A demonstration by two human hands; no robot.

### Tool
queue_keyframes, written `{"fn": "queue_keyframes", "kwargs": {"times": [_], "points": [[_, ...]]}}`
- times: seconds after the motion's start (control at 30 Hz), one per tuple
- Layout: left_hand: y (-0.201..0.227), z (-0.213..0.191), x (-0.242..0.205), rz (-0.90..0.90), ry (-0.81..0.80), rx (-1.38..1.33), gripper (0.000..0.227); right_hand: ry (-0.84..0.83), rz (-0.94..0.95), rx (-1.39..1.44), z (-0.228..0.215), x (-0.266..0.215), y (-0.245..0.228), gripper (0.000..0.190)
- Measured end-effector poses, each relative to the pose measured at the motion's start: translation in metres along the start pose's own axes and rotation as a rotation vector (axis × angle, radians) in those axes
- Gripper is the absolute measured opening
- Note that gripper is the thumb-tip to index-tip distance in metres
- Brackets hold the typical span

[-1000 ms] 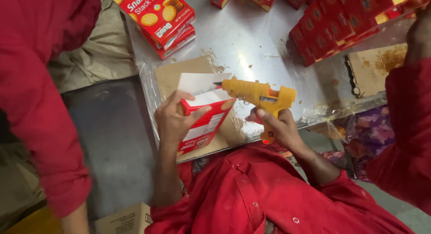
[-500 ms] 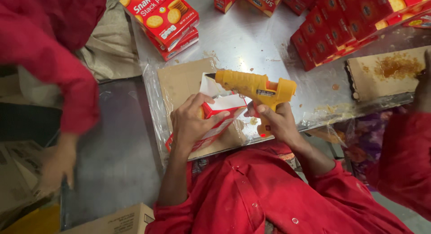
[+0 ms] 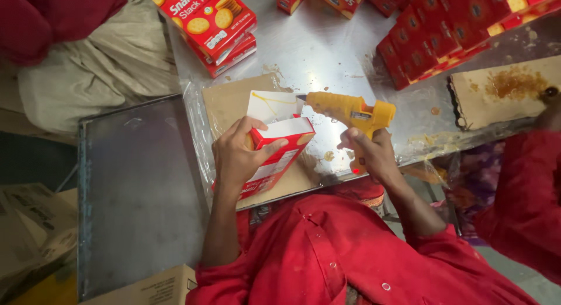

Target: The person packs boxes of snack packs into a large cardboard box. They apply adhesive from a glue gun to the flaps of a red and white snack pack box, fold the flaps to seal it, and place it into a larger cardboard box. They repeat this process with multiple snack pack boxes.

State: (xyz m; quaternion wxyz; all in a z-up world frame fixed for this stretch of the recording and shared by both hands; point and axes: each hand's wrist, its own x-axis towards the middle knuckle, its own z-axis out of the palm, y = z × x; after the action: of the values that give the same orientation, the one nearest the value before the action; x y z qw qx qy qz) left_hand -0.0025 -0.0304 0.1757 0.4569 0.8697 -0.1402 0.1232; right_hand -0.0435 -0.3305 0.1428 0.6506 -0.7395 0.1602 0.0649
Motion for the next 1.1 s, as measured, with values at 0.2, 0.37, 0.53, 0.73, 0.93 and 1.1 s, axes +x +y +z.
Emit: {"fn": "queue_keyframes", "kwargs": {"times": [0.2, 0.37, 0.53, 0.73, 0.93, 1.1], "points": [[-0.002, -0.002, -0.006, 0.007, 0.053, 0.044, 0.046, -0.197, -0.136, 0.148, 0.007, 0.005, 0.01, 0.043], [-0.023, -0.017, -0.014, -0.255, 0.054, -0.015, 0.049, -0.111, -0.032, 0.126, 0.009, 0.039, 0.049, 0.046], [-0.04, -0.03, -0.043, -0.314, 0.123, -0.356, 0.042, -0.303, 0.186, -0.176, -0.013, 0.061, 0.072, 0.055], [-0.084, 0.007, -0.06, -0.231, 0.188, -0.712, 0.042, -0.025, -0.203, -1.056, -0.011, 0.018, 0.035, 0.055], [-0.117, 0.057, -0.05, -0.154, -0.04, -0.79, 0.047, -0.22, -0.855, -0.447, 0.049, 0.013, 0.018, 0.054], [-0.098, 0.051, -0.036, 0.042, -0.032, -0.963, 0.042, -0.214, -0.816, 0.016, 0.065, 0.023, 0.035, 0.034]]}}
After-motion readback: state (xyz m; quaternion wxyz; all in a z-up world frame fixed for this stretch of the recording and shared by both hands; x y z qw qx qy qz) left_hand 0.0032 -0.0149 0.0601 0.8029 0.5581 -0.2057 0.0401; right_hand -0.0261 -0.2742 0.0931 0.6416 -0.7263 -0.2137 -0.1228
